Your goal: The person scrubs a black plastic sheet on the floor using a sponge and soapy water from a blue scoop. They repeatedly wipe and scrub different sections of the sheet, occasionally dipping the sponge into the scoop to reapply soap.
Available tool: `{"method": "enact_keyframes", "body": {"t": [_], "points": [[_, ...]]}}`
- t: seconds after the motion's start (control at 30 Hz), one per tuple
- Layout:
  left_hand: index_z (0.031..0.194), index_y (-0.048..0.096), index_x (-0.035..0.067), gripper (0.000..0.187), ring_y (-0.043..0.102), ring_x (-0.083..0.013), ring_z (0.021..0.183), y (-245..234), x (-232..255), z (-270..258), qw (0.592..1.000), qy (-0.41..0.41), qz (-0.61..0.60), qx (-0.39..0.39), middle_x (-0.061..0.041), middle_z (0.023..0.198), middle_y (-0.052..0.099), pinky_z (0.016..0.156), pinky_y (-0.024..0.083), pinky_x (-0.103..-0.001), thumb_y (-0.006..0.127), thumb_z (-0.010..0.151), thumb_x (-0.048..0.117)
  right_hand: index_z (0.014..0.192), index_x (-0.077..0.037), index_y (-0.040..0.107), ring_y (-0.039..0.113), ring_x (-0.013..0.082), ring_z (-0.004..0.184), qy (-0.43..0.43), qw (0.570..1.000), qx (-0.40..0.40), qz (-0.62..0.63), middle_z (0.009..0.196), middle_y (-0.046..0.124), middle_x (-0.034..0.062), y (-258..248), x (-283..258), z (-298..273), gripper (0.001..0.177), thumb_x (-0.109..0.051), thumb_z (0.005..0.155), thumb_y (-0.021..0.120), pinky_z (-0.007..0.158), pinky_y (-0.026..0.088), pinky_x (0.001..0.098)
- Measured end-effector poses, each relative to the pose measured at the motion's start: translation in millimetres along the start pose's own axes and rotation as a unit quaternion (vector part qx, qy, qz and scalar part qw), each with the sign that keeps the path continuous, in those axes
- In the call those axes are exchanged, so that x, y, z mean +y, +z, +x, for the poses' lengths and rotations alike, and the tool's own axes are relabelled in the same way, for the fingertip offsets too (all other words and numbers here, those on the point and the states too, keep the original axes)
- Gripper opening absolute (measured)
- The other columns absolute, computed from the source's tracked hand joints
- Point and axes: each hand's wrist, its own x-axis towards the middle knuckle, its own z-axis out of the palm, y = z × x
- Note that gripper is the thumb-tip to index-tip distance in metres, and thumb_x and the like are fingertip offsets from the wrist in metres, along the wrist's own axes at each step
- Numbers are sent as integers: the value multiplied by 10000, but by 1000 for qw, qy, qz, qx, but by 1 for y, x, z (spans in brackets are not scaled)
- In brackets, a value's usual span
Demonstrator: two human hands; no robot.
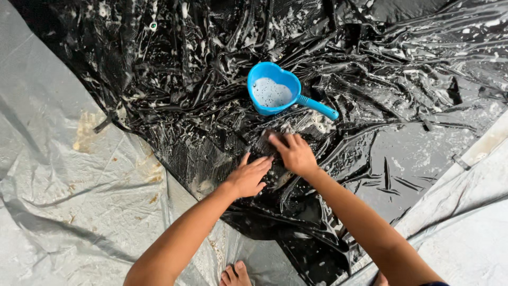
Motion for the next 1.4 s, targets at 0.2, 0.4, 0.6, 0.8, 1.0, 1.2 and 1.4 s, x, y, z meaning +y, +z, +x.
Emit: {"method": "enact_keyframes", "body": {"t": [0.2, 0.4, 0.6, 0.8, 1.0, 1.2, 1.4], "points": [[1674, 399, 66, 769, 240, -220, 1673, 21, -8, 11, 1000, -5, 14, -11, -45, 1781, 365, 1347, 109, -711, 605, 1014, 404, 1562, -315, 610, 647, 318, 1028, -60, 996, -49, 36, 1188, 609, 119, -14, -21, -1, 516, -272, 1080, 434, 664, 646, 356], [1663, 417, 36, 773, 247, -236, 1683, 3, 1, 2, 1000, -2, 13, -10, -78, 1820, 308, 1337, 146, -716, 641, 988, 339, 1537, -257, 672, 633, 402, 1113, 186, 980, -19, -60, 1198, 596, 156, -12, 68, -2, 516, -225, 1023, 706, 685, 682, 465], [1711, 336, 132, 720, 250, -201, 1670, -6, -12, -2, 997, 8, 66, -35, -12, 1823, 291, 1343, 71, -734, 397, 1116, 531, 1507, -312, 663, 626, 341, 1050, -47, 994, -75, 67, 1231, 623, 142, -38, 0, -40, 507, -292, 1096, 366, 696, 657, 402], [1745, 272, 202, 772, 126, -175, 1710, -27, -53, 16, 985, -66, 156, -16, 44, 1864, 167, 1343, 49, -758, 293, 1114, 646, 1582, -334, 634, 633, 327, 1069, 164, 985, -25, -56, 1264, 609, 98, -17, 61, -35, 507, -298, 1077, 634, 719, 604, 458], [1760, 217, 215, 761, 224, -226, 1679, -46, -83, 63, 966, -174, 182, -54, 48, 1859, 160, 1344, 79, -794, 514, 1075, 362, 1653, -413, 517, 591, 302, 1198, 86, 991, -77, 69, 1293, 588, 69, -6, -33, -41, 583, -358, 1083, 409, 1110, 431, 582], [1759, 176, 220, 834, 216, -223, 1673, -11, -117, 52, 976, -158, 138, -51, 25, 1838, 183, 1344, 207, -717, 585, 1039, 315, 1587, -291, 609, 695, 331, 1026, -14, 997, -28, 74, 1198, 663, 147, 21, 1, -18, 499, -285, 1105, 478, 821, 575, 469], [1776, 158, 201, 655, 45, -269, 1722, -42, -101, -32, 982, -157, 92, -53, -14, 1871, 60, 1353, 216, -671, 328, 1160, 344, 1518, -260, 704, 676, 383, 1100, 154, 988, -4, -6, 1233, 701, 195, 44, 24, 16, 500, -278, 1019, 710, 787, 564, 476]]}}
